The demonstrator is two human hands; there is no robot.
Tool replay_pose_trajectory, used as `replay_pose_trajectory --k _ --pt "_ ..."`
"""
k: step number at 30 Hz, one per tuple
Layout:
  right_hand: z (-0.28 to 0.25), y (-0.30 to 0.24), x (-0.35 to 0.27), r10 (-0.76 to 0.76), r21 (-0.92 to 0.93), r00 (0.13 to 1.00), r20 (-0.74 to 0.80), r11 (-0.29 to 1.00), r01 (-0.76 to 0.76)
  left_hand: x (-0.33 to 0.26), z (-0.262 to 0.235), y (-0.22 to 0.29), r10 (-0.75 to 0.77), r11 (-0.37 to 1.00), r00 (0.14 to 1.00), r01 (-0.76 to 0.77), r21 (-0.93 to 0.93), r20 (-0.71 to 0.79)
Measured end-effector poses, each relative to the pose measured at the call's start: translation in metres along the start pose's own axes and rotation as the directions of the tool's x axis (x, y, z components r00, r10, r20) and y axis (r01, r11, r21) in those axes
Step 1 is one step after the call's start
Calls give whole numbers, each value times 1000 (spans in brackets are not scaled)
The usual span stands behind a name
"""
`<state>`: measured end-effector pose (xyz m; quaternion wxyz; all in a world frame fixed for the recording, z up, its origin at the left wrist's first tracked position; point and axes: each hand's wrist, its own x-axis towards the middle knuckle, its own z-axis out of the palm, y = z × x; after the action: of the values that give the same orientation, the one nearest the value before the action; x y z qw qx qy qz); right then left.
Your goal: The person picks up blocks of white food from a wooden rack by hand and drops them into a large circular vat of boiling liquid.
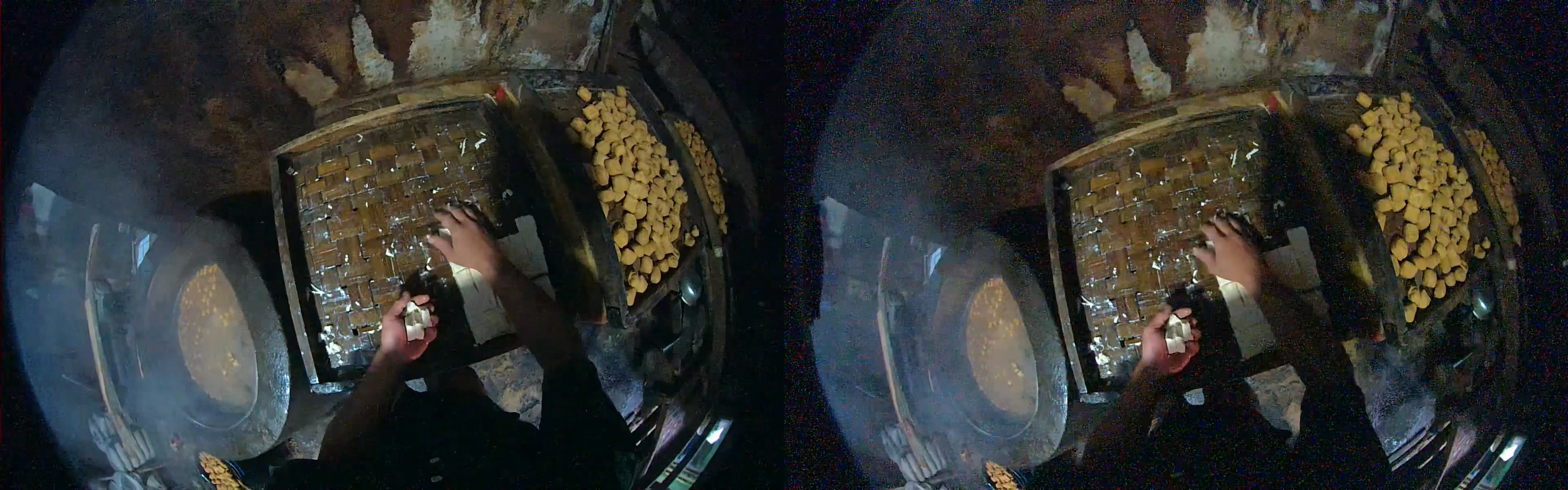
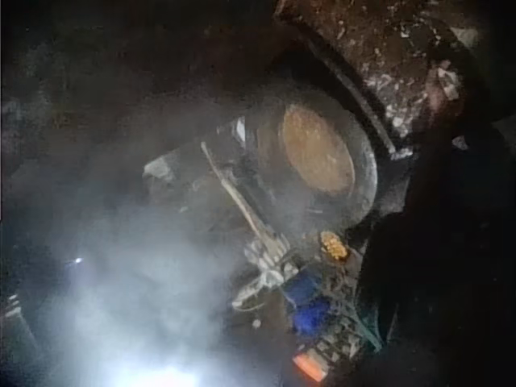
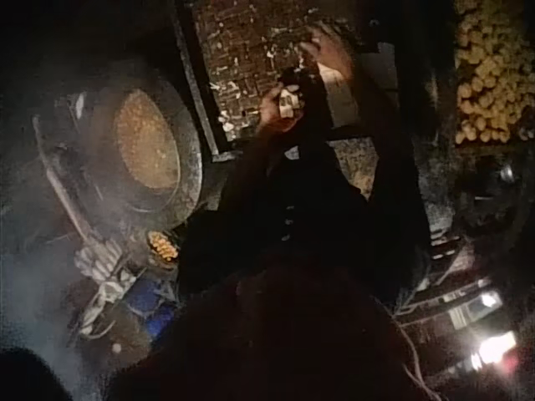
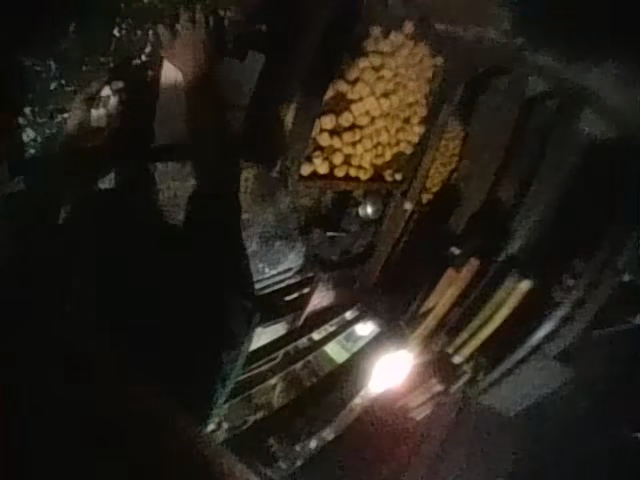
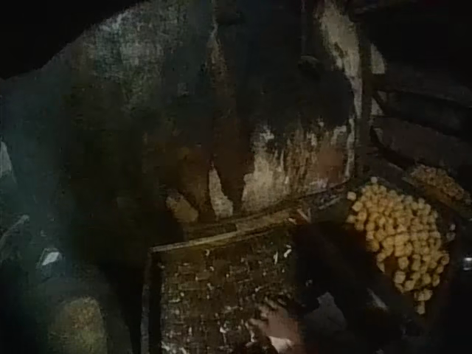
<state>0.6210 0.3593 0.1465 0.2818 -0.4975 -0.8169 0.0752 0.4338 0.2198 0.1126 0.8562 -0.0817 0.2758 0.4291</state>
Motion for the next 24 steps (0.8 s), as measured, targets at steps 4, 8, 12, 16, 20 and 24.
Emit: replay_pose_trajectory --k 4,8,12,16,20,24 --pt "6 14 -9 -161 -103 965 205 977 185 -14 4 -5 38 998 997 -41 -47 -61" --pt "5 4 -2 28 -201 967 253 979 24 -13 3 -7 11 998 993 -18 -64 -113" --pt "6 2 11 177 -219 910 376 971 -99 -8 -3 -9 -13 996 997 6 -87 -71" --pt "25 30 1 114 -75 939 324 993 -94 -4 -5 -12 -26 997 1000 25 -69 0" --pt "8 29 2 -11 57 963 269 998 -5 -4 -4 -11 -23 999 1000 23 -49 -4" --pt "-4 21 3 50 58 911 410 995 -81 -6 3 -11 -34 997 999 34 -63 1"
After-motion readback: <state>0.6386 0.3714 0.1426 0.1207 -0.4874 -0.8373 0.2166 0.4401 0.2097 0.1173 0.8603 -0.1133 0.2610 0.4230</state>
